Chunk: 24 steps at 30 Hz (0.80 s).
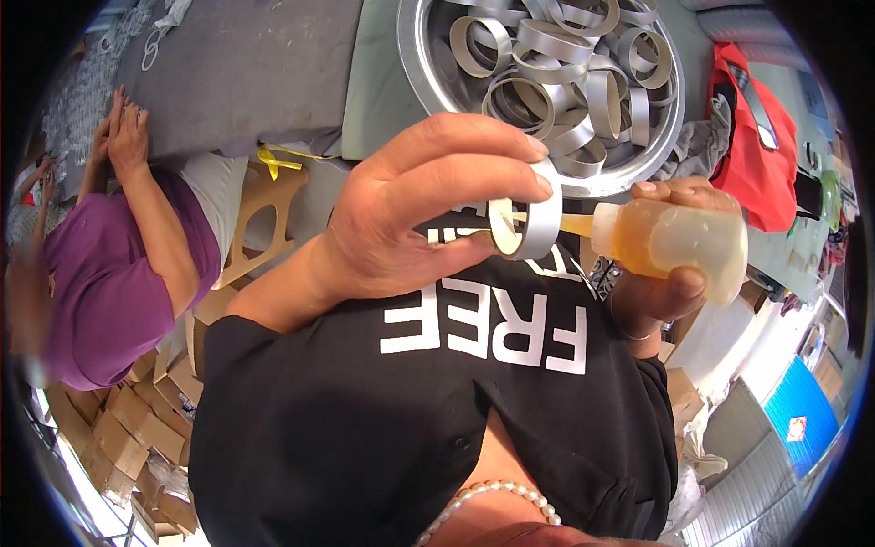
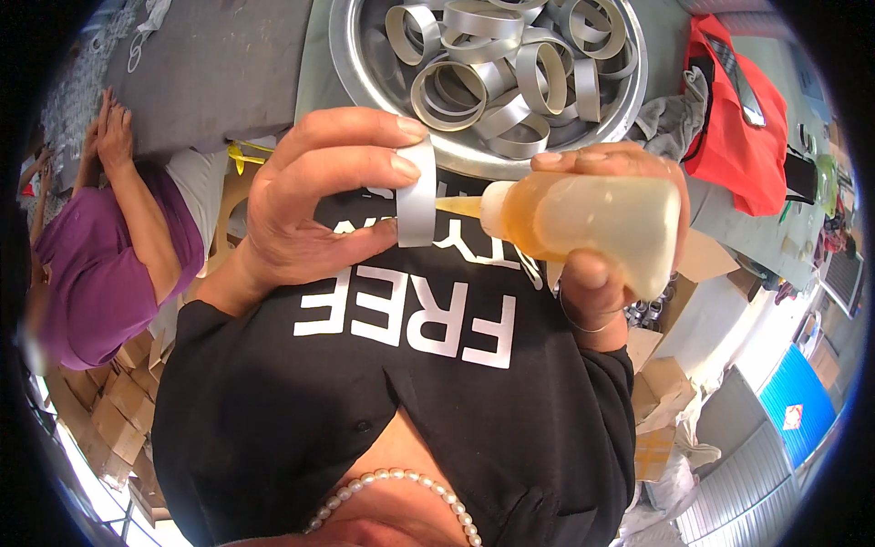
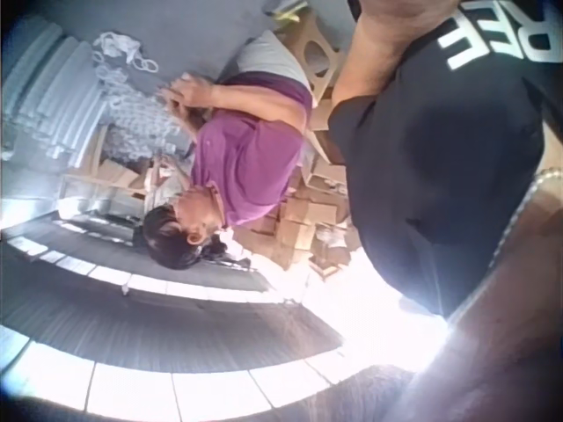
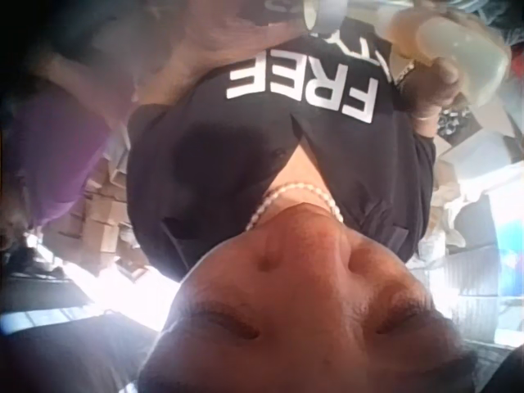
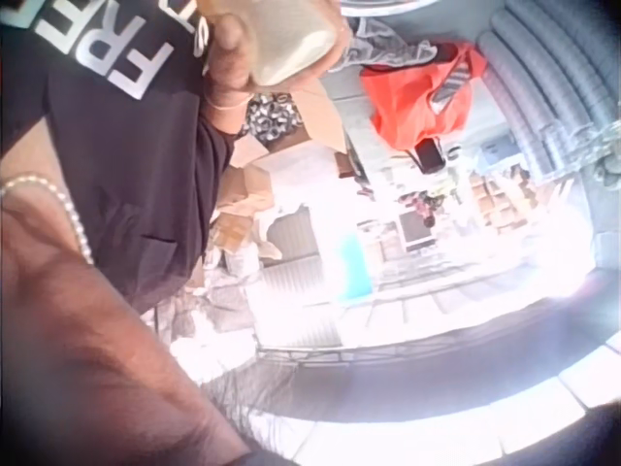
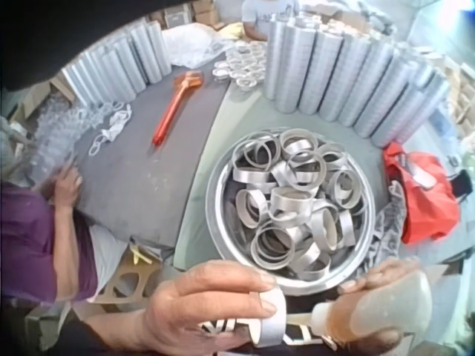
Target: The person applies glue from a squeeze bottle to the edges of small metal rings and places them into a metal tray. Another person is visible in the background working with similar materials.
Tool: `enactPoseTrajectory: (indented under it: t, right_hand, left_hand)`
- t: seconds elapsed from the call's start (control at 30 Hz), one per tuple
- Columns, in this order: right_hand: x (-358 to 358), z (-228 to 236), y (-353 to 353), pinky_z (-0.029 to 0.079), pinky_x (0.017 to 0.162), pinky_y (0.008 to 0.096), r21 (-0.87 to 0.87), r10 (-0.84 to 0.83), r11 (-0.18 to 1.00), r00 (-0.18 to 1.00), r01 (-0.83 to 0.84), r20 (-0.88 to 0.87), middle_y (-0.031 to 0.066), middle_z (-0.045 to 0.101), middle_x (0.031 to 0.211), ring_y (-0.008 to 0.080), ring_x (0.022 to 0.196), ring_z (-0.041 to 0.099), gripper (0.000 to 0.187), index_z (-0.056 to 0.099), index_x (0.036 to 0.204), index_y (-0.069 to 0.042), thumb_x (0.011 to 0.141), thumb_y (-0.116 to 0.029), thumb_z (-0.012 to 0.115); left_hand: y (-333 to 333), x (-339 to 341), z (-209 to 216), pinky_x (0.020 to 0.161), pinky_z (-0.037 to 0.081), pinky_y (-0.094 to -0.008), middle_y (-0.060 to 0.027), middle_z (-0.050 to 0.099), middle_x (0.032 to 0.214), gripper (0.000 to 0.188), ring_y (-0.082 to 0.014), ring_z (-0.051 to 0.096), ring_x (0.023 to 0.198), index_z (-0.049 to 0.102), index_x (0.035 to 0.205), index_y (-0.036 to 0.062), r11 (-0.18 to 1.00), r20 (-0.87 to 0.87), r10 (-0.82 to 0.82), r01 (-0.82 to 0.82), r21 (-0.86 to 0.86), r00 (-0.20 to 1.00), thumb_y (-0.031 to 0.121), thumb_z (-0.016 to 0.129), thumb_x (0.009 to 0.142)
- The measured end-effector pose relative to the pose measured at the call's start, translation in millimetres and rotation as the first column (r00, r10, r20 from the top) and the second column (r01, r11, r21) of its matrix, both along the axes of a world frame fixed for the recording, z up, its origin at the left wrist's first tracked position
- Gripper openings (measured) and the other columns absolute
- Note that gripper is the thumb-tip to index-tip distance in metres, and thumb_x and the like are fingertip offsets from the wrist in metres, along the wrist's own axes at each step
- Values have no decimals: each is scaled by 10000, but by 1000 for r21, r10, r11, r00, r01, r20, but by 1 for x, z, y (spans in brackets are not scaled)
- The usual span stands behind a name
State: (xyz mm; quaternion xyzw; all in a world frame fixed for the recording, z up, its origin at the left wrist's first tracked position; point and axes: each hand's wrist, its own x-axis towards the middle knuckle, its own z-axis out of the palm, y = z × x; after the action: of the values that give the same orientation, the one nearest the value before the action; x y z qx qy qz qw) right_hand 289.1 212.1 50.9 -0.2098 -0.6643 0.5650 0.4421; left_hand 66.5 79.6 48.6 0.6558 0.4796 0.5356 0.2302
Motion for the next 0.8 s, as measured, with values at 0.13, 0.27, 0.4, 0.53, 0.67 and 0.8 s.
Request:
enactPoseTrajectory:
  t: [0.13, 0.27, 0.4, 0.53, 0.67, 0.8]
  right_hand:
    - [-2, 5, 3, 515, 636, 325, -279, -26, 960, 999, 33, 29, 220, 664, 928, 233, 710, 631, 672, 520, 1130, 50, 825, -526, 682]
    - [-8, 0, 9, 372, 330, 202, -585, 40, 805, 993, -97, -111, 280, 659, 948, 135, 407, 515, 605, 524, 1147, 75, 940, -493, 533]
    - [-10, -18, 24, 391, 380, 160, -785, 28, 475, 899, -397, -437, 268, 599, 1141, 52, 461, 469, 645, 458, 1257, 93, 996, -496, 483]
    - [5, -29, 42, 366, 420, 155, -760, -136, 533, 849, -372, -511, 226, 668, 1081, 40, 482, 452, 623, 540, 1224, 85, 985, -489, 506]
    - [21, -32, 56, 359, 415, 153, -698, -150, 602, 804, -387, -575, 243, 662, 1103, 42, 481, 454, 631, 540, 1224, 88, 979, -493, 521]
    - [17, -29, 56, 397, 432, 153, -713, -195, 625, 822, -317, -536, 246, 632, 1116, 48, 479, 486, 618, 512, 1229, 97, 954, -451, 591]
  left_hand:
    - [5, 3, -7, 880, 551, -364, -145, 619, 1171, 507, -295, 642, 1062, 649, 1068, 60, 992, -80, 20, -10, 126, 997, -105, 804, 614]
    - [7, 6, -10, 877, 554, -389, -140, 619, 1171, 495, -307, 648, 1045, 661, 1045, 71, 983, -82, 8, 7, 182, 997, -119, 793, 608]
    - [6, -4, -8, 885, 535, -374, -130, 616, 1162, 532, -292, 628, 1061, 664, 1096, 75, 987, -103, 107, -93, 128, 989, -46, 799, 596]
    - [-4, -49, -19, 865, 515, -358, -120, 611, 1140, 602, -292, 607, 1038, 636, 1194, 72, 842, -242, 493, -528, -108, 836, 119, 815, 621]
    - [3, -119, -54, 902, 476, -395, -123, 606, 1118, 577, -297, 597, 1013, 638, 1179, 66, 553, -522, 735, -828, 94, 433, 220, 829, 657]
    - [31, -100, -25, 915, 473, -378, -99, 622, 1149, 561, -275, 594, 1076, 641, 1177, 72, 724, -506, 633, -679, 119, 586, 228, 835, 674]
